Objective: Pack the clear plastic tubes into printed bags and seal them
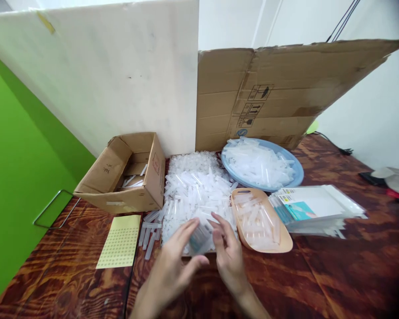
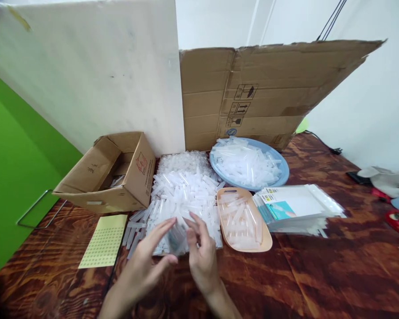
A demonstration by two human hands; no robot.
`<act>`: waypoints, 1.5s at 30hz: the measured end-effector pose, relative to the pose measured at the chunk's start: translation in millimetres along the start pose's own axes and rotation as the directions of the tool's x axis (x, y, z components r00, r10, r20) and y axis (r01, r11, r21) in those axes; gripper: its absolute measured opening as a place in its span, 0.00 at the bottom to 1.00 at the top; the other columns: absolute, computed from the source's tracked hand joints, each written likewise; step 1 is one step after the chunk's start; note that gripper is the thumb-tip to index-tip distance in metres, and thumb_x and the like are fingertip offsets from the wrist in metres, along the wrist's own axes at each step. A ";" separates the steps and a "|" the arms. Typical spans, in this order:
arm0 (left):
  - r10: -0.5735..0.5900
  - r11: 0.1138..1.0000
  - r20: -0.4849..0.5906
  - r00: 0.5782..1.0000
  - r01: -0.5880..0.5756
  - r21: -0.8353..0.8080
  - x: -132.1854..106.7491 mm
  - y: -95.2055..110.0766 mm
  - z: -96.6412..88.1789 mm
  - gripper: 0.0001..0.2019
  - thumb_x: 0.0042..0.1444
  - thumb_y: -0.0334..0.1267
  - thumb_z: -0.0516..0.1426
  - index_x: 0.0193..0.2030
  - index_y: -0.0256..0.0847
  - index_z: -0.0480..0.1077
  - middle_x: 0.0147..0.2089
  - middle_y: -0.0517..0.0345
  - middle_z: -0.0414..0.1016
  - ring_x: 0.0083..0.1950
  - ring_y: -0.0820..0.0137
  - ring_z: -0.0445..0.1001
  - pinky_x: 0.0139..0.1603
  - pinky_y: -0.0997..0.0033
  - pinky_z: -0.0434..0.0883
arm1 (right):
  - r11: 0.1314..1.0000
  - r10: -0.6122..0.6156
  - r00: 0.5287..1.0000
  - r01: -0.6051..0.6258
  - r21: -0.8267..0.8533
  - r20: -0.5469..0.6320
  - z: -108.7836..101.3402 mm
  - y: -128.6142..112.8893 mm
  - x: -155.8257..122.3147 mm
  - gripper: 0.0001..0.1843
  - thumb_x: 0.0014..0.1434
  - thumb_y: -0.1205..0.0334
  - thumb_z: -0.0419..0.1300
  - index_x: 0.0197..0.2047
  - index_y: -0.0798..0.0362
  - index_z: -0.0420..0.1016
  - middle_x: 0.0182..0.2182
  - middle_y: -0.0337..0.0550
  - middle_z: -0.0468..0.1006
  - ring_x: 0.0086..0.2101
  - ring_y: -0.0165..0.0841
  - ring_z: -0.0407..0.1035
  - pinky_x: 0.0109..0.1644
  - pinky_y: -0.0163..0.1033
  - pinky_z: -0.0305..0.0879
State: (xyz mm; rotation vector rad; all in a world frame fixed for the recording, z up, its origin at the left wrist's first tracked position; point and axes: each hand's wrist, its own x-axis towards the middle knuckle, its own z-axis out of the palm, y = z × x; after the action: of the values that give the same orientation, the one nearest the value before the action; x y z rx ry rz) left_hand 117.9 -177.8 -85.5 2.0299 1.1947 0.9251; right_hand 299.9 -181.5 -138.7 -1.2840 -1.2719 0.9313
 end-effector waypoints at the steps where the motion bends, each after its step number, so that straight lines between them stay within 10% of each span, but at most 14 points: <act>1: 0.005 1.000 -0.015 1.000 -0.005 0.003 -4.2 -2.9 15.1 0.35 0.60 0.39 0.64 0.72 0.45 0.58 0.71 0.46 0.63 0.70 0.53 0.65 0.68 0.52 0.68 | 0.997 -0.054 0.992 0.048 0.053 0.117 -0.3 -5.2 -3.3 0.31 0.71 0.39 0.47 0.67 0.49 0.66 0.60 0.54 0.74 0.57 0.49 0.71 0.58 0.51 0.70; 4: -0.014 0.999 -0.228 0.974 0.001 -0.054 -7.4 -16.6 33.0 0.28 0.64 0.35 0.60 0.70 0.47 0.61 0.69 0.49 0.67 0.69 0.57 0.67 0.68 0.55 0.67 | 0.979 -0.170 0.932 0.122 0.164 0.319 -2.0 -15.3 -10.4 0.31 0.71 0.39 0.46 0.68 0.46 0.67 0.62 0.52 0.72 0.59 0.50 0.68 0.63 0.54 0.66; 6: -0.045 0.991 -0.353 0.934 -0.001 -0.131 -5.7 -25.5 28.1 0.17 0.67 0.32 0.56 0.60 0.48 0.71 0.59 0.53 0.78 0.60 0.62 0.75 0.62 0.62 0.72 | 0.977 -0.124 0.968 0.081 0.197 0.220 -1.7 -14.7 -8.9 0.25 0.71 0.46 0.53 0.67 0.44 0.67 0.58 0.51 0.75 0.53 0.45 0.74 0.56 0.50 0.73; 11: 0.016 0.960 -0.255 0.967 -0.086 -0.266 2.4 -36.0 11.6 0.10 0.68 0.33 0.55 0.47 0.45 0.79 0.48 0.52 0.82 0.51 0.62 0.79 0.54 0.63 0.74 | 0.948 -0.063 0.992 0.024 0.318 0.113 1.5 -5.3 11.8 0.16 0.66 0.58 0.64 0.57 0.45 0.76 0.45 0.46 0.79 0.26 0.31 0.75 0.22 0.32 0.71; 15: 0.028 0.969 -0.356 0.934 -0.113 -0.221 8.5 -41.0 12.9 0.08 0.62 0.31 0.62 0.46 0.45 0.78 0.43 0.54 0.81 0.47 0.63 0.78 0.50 0.64 0.73 | 0.941 -0.131 0.987 0.095 0.324 0.093 -1.1 -4.1 20.5 0.05 0.65 0.61 0.65 0.43 0.48 0.83 0.33 0.41 0.80 0.27 0.32 0.76 0.30 0.35 0.75; 22: 0.100 0.961 -0.380 0.920 -0.189 -0.204 0.5 -53.4 14.5 0.09 0.60 0.28 0.64 0.40 0.48 0.82 0.38 0.58 0.81 0.38 0.69 0.78 0.39 0.71 0.73 | 0.973 -0.121 0.993 0.117 0.199 0.008 -11.2 11.2 12.9 0.06 0.66 0.62 0.64 0.42 0.48 0.84 0.42 0.46 0.84 0.45 0.41 0.78 0.50 0.43 0.75; 27: 0.035 0.965 -0.422 0.906 -0.141 -0.223 -13.0 -63.6 22.9 0.08 0.57 0.28 0.65 0.38 0.46 0.82 0.38 0.57 0.82 0.39 0.66 0.80 0.41 0.70 0.75 | 0.963 -0.177 0.983 0.162 0.214 0.054 -14.0 27.0 6.7 0.02 0.62 0.64 0.68 0.37 0.47 0.83 0.42 0.46 0.84 0.43 0.40 0.78 0.47 0.41 0.74; 33: -0.248 0.947 -0.336 0.909 0.154 -0.283 -47.5 -65.6 34.0 0.04 0.58 0.36 0.65 0.34 0.45 0.83 0.40 0.54 0.79 0.43 0.66 0.79 0.44 0.73 0.76 | 0.980 -0.169 0.977 0.152 0.124 0.132 -20.3 40.2 -7.2 0.05 0.61 0.64 0.68 0.33 0.47 0.85 0.35 0.43 0.78 0.36 0.37 0.75 0.40 0.38 0.71; 37: -0.554 0.804 -0.275 0.786 0.419 -0.423 -77.5 -58.5 54.7 0.08 0.54 0.44 0.67 0.33 0.42 0.84 0.47 0.50 0.75 0.51 0.62 0.78 0.48 0.72 0.76 | 0.977 0.056 0.978 -0.095 0.190 0.203 -19.1 51.2 -30.7 0.07 0.60 0.60 0.69 0.31 0.51 0.83 0.30 0.43 0.78 0.32 0.36 0.75 0.36 0.37 0.73; 41: -0.773 0.553 -0.141 0.619 0.547 -0.629 -94.1 -53.6 73.6 0.15 0.48 0.48 0.70 0.34 0.37 0.84 0.42 0.50 0.78 0.35 0.66 0.79 0.32 0.74 0.76 | 0.808 0.349 0.896 -0.436 0.397 0.274 -8.0 64.5 -57.7 0.11 0.59 0.55 0.70 0.34 0.54 0.79 0.27 0.43 0.81 0.29 0.39 0.79 0.34 0.42 0.79; 45: -0.853 0.375 -0.025 0.521 0.579 -0.724 -98.8 -54.8 78.5 0.17 0.47 0.47 0.71 0.37 0.35 0.83 0.33 0.50 0.83 0.29 0.67 0.79 0.30 0.73 0.76 | 0.702 0.475 0.854 -0.513 0.494 0.213 1.4 74.8 -70.1 0.15 0.52 0.55 0.75 0.31 0.54 0.77 0.29 0.42 0.81 0.27 0.39 0.80 0.32 0.42 0.80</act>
State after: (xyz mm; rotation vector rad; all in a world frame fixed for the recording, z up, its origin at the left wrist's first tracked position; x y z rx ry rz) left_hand 120.1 -255.4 -199.1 0.5697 1.5188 1.0675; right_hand 301.5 -241.1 -222.1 -1.1495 -0.6171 1.6036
